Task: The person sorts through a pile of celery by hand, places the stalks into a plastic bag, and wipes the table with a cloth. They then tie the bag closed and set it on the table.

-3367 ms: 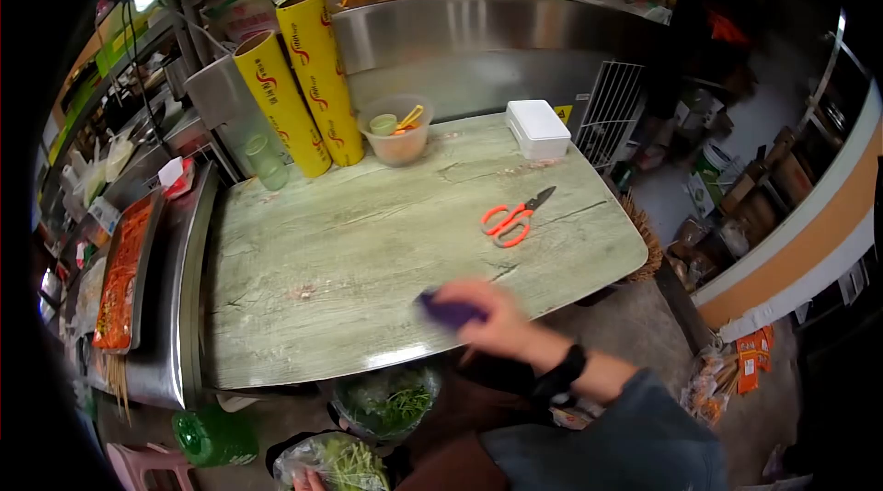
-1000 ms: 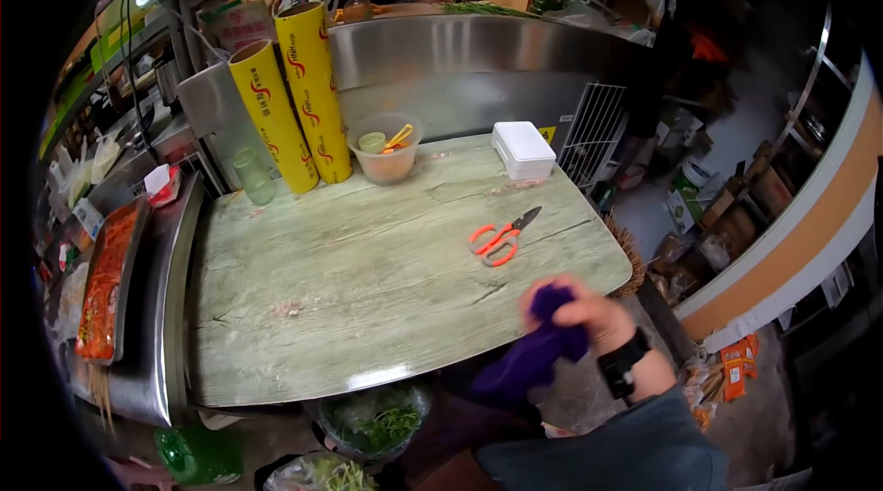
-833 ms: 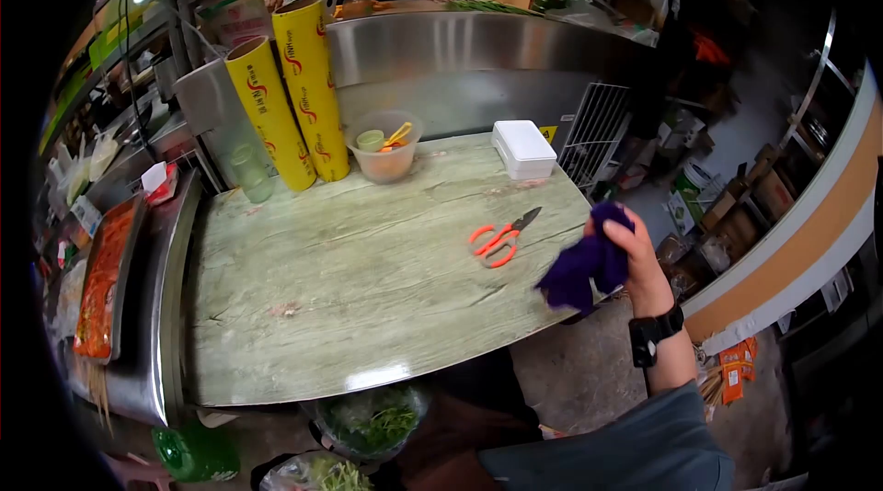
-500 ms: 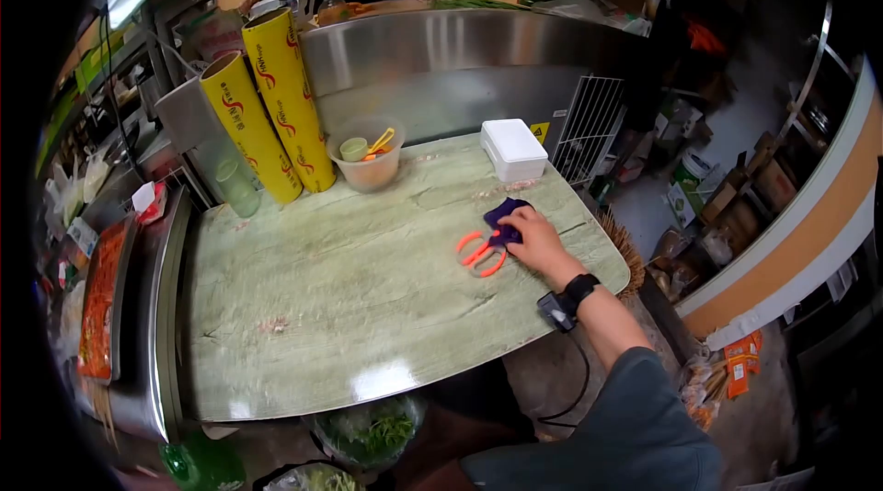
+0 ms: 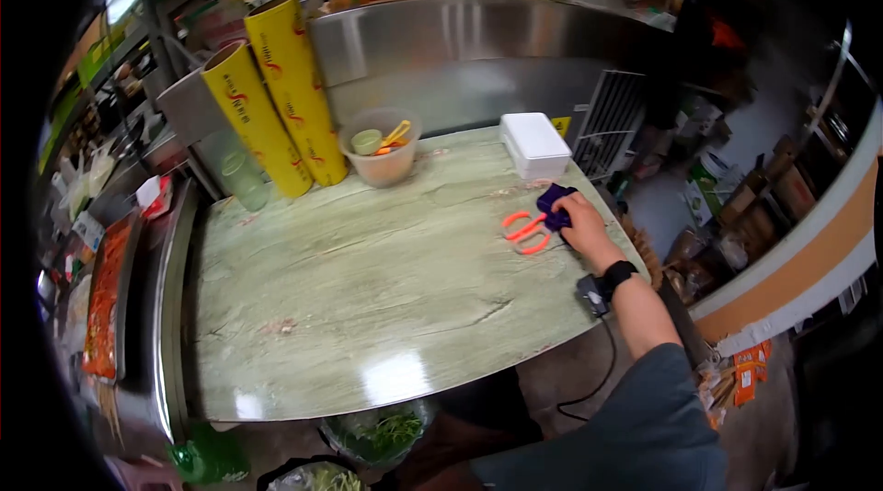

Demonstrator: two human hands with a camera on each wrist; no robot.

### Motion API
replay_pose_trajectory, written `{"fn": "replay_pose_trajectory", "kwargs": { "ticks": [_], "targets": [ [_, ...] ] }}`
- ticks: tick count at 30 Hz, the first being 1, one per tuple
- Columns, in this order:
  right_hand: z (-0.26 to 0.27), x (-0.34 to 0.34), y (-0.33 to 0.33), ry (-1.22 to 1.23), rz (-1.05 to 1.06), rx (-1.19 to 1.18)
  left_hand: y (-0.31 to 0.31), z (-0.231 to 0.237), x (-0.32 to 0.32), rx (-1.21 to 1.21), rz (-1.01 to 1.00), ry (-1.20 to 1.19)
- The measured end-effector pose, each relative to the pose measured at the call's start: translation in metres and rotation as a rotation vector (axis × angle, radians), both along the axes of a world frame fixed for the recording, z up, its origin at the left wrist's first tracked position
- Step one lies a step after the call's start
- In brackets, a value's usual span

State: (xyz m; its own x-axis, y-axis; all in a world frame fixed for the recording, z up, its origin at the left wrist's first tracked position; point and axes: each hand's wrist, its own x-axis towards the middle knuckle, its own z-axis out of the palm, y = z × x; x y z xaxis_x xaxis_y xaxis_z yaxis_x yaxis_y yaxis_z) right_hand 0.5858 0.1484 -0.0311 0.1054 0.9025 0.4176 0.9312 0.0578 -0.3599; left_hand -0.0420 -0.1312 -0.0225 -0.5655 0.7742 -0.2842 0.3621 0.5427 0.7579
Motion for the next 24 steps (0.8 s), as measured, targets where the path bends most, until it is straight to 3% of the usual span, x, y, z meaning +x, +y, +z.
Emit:
{"fn": "replay_pose_trajectory", "kwargs": {
  "ticks": [4, 6, 10, 16, 18, 20, 22, 24],
  "targets": [
    [-0.002, 0.006, 0.004, 0.091, 0.203, -0.008, 0.003, 0.010, 0.006, 0.014, 0.030, -0.067],
    [-0.013, 0.018, 0.010, 0.275, 0.221, 0.042, 0.002, 0.003, -0.001, 0.031, -0.006, -0.060],
    [0.023, 0.005, -0.013, 0.711, -0.021, 0.229, -0.005, -0.005, -0.012, 0.028, -0.026, -0.041],
    [0.068, 0.002, -0.053, 1.046, -0.021, 0.580, -0.008, -0.012, -0.021, 0.012, -0.046, -0.003],
    [0.055, 0.011, -0.063, 0.889, -0.018, 0.503, -0.009, -0.037, -0.029, 0.162, 0.011, -0.041],
    [0.056, -0.006, -0.075, 0.456, 0.038, 0.117, -0.015, -0.062, -0.031, 0.308, 0.076, -0.075],
    [0.047, -0.038, -0.080, 0.038, 0.024, 0.154, -0.014, -0.061, -0.031, 0.311, 0.064, -0.077],
    [0.062, -0.078, -0.083, 0.019, 0.049, 0.202, -0.015, -0.059, -0.030, 0.315, 0.079, -0.116]
  ]
}}
